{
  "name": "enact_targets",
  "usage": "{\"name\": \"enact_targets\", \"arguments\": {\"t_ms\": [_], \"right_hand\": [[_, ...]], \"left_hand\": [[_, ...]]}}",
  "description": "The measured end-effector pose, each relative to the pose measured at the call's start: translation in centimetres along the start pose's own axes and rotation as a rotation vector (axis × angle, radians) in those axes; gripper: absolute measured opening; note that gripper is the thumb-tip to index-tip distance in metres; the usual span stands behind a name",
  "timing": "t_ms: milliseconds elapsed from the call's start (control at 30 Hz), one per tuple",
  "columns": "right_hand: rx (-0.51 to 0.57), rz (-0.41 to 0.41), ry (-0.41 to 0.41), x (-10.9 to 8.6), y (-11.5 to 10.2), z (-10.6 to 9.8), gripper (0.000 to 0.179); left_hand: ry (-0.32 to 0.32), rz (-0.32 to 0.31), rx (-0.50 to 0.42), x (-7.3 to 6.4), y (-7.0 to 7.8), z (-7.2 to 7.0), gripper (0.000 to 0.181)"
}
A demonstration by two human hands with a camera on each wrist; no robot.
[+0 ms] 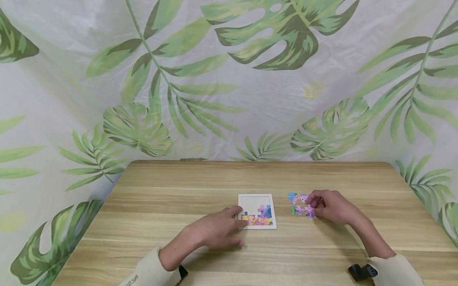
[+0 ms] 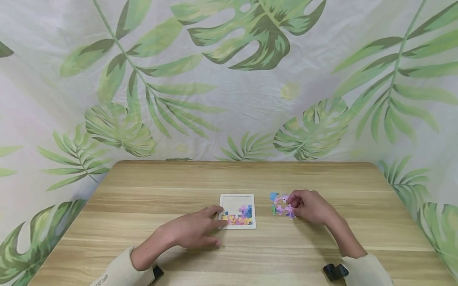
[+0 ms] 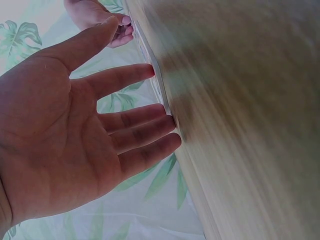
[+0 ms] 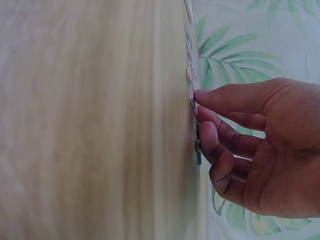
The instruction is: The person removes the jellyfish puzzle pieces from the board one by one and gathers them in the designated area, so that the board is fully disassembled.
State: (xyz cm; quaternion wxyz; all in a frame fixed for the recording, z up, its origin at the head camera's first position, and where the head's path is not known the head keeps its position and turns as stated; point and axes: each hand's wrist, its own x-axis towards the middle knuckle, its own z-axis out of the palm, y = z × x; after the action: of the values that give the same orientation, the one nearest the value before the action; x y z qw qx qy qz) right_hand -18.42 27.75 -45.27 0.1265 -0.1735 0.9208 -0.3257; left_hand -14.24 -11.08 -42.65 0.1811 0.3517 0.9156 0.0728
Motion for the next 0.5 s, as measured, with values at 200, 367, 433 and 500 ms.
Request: {"name": "enact_targets", "arguments": {"t_ms": [200, 367, 433, 500], "right_hand": [[0.007, -0.01, -0.008, 0.18, -0.11, 0.1, 0.019], [0.004, -0.016, -0.009, 0.27, -0.14, 0.18, 0.02], [0.004, -0.015, -0.01, 0.26, -0.19, 0.19, 0.02], [0.0, -0.014, -0.008, 0.24, -0.28, 0.19, 0.019]], "left_hand": [[-0.003, -0.002, 0.0, 0.01, -0.02, -0.06, 0.057], [0.0, -0.002, -0.006, -0.03, 0.04, -0.1, 0.057], [0.003, 0.0, -0.01, -0.04, 0.06, -0.1, 0.057], [0.002, -0.003, -0.011, -0.06, 0.08, -0.1, 0.057]]}}
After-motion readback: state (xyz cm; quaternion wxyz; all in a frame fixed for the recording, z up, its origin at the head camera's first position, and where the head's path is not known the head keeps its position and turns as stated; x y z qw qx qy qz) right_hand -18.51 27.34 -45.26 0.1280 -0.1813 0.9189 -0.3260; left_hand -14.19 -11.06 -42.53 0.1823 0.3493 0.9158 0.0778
